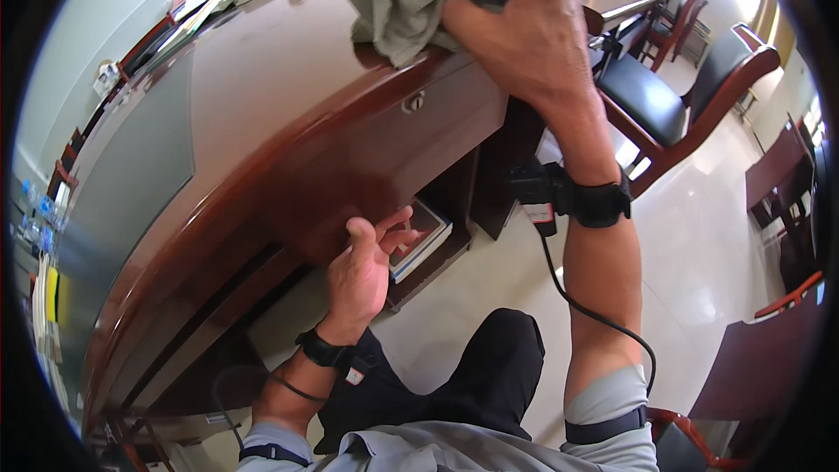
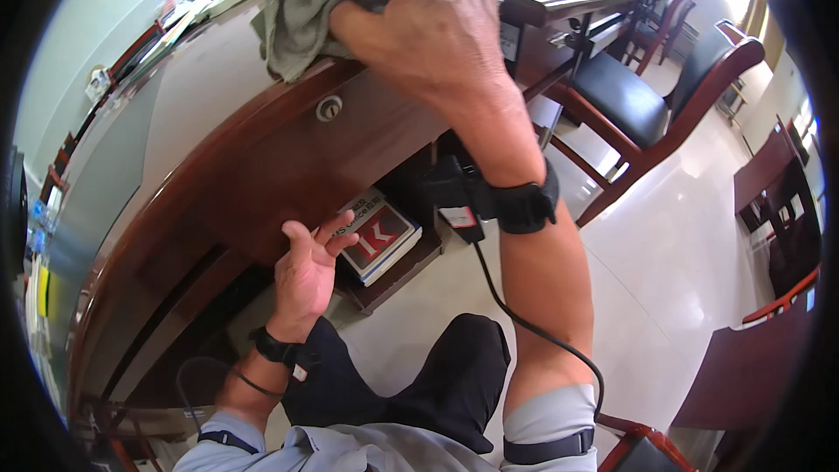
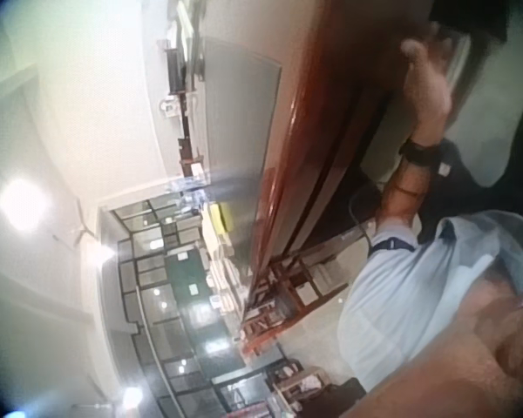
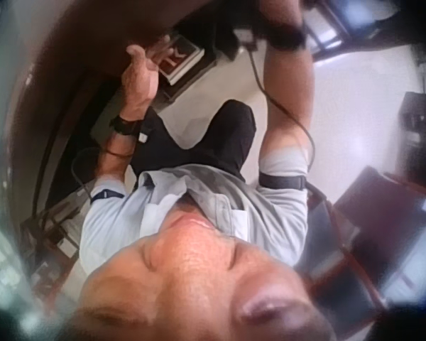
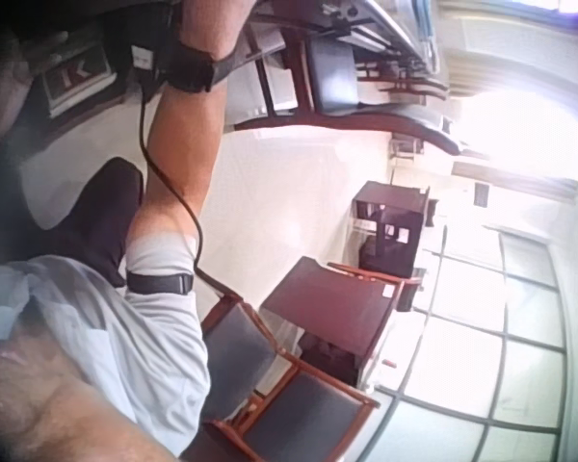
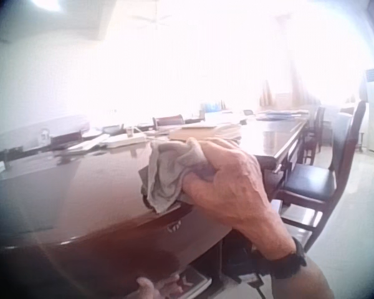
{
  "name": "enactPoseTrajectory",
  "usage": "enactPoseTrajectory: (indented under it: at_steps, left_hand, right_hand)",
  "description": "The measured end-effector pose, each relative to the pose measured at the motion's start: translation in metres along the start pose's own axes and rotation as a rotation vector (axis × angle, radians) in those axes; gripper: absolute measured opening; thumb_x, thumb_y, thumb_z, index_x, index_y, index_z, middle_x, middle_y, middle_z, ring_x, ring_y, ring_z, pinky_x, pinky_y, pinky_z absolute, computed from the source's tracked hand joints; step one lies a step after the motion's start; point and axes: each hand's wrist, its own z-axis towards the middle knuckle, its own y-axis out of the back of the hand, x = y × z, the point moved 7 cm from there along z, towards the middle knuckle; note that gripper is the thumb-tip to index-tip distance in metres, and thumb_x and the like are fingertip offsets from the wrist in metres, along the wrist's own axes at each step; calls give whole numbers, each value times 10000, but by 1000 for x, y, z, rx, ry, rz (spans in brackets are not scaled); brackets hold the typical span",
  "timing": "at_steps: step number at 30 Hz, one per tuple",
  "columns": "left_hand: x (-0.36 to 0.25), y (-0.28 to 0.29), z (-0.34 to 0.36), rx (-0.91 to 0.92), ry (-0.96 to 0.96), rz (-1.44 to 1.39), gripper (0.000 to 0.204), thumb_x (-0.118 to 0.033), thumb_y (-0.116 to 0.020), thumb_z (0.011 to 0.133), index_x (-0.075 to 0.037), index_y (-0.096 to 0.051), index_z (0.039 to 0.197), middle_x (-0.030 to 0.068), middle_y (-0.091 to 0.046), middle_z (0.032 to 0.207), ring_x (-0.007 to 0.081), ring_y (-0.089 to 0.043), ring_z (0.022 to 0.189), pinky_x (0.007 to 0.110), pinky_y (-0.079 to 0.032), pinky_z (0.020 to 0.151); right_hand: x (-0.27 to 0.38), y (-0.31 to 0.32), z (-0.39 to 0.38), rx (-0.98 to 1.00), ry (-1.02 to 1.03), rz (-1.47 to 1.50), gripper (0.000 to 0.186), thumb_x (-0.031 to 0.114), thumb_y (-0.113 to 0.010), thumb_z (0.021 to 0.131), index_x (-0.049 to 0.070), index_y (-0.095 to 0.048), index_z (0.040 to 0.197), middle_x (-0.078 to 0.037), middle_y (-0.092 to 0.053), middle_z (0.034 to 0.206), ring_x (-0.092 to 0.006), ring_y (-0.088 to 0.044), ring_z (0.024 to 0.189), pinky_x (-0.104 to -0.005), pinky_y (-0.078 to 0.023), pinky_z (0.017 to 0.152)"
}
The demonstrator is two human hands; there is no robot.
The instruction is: The person wipes a desk, drawer, and a keyboard with a cloth, then removes a book from a shelf, wipes the shelf, and replaces the book.
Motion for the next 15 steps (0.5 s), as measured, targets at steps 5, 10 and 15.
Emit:
enactPoseTrajectory:
  at_steps: [5, 10, 15]
  left_hand:
    - [-5, 4, 16, -106, -42, 24, 725, -615, -424, 1015, 47, -526, 1293, 193, -578, 1371, 253, -612, 1201, 390, -533, 979]
    - [1, -1, 19, -117, -34, 44, 676, -574, -380, 1053, 46, -564, 1251, 180, -618, 1302, 253, -634, 1149, 386, -551, 934]
    - [-10, 1, 8, -101, -5, 79, 618, -500, -400, 1080, 40, -547, 1341, 166, -656, 1237, 235, -664, 1071, 379, -563, 914]
  right_hand:
    - [-16, -3, 4, 41, -135, 26, 305, 175, -628, 816, 6, -731, 1048, -188, -738, 941, -308, -703, 834, -407, -553, 793]
    - [-23, -6, 2, 64, -253, 164, 296, 192, -628, 812, -17, -722, 1001, -188, -730, 887, -296, -693, 797, -407, -546, 770]
    - [-30, -7, 7, -15, -203, 38, 275, 173, -640, 813, 4, -734, 1008, -181, -730, 902, -287, -698, 824, -395, -544, 773]
